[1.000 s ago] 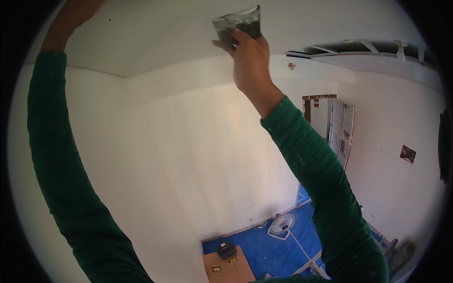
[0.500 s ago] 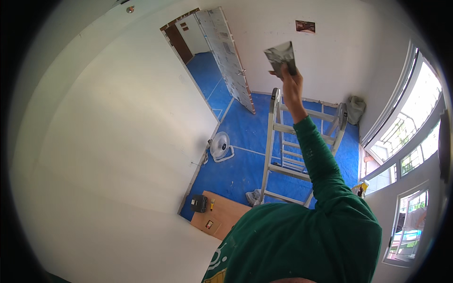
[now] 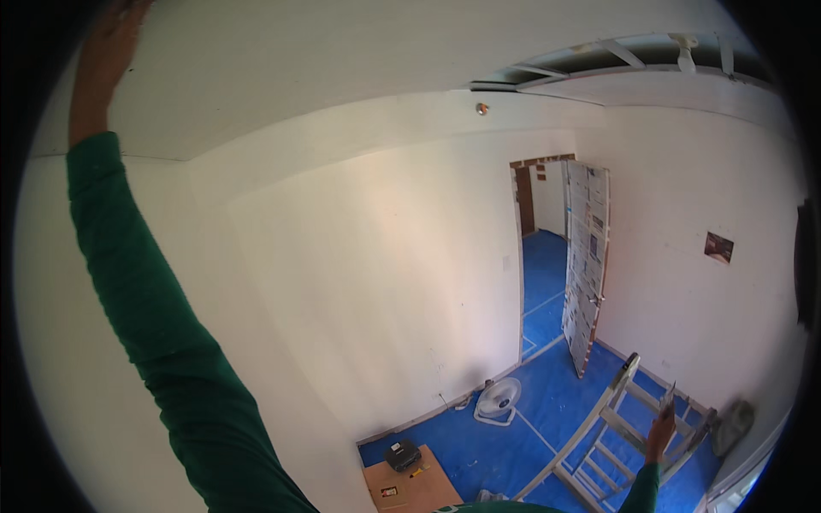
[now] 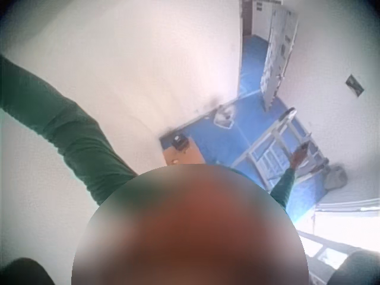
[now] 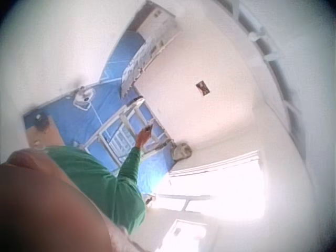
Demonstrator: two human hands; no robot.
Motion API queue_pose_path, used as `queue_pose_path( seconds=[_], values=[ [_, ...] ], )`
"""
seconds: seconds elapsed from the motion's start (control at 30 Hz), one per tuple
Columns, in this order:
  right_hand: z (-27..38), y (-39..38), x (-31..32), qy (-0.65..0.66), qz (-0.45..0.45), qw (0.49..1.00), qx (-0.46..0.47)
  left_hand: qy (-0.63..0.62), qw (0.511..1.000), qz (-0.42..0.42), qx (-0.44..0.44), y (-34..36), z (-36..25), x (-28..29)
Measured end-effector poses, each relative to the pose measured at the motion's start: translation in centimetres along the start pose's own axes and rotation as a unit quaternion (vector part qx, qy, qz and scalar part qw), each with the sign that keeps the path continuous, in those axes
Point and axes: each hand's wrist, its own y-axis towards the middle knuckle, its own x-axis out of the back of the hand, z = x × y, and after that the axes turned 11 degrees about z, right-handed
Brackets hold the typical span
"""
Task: The person stands on a ladder and applies plaster to the ceiling using a trowel and hawk, smoothing the surface in multiple passes. Another person is visible on the floor below, occasionally moving around the room.
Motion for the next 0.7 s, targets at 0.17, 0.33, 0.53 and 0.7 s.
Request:
queue_pose_path(
  seconds=[0.17,0.33,0.53,0.7],
  values=[
    [1.3,-2.4,-0.5,-0.177,-0.041,0.978,0.102,-0.001,0.967,0.132,0.216,-4.9,-0.4,-3.5],
    [2.0,-2.1,-0.6,-0.181,-0.071,0.979,0.068,0.073,0.959,0.159,0.222,-4.4,-0.1,-6.3],
    [5.5,-4.0,-0.9,-0.142,-0.072,0.984,0.086,0.169,0.957,0.149,0.184,-3.3,1.1,-10.5],
    [5.3,-4.5,-0.8,-0.227,-0.064,0.971,0.040,0.224,0.950,0.147,0.159,-2.5,1.0,-16.2]
  ],
)
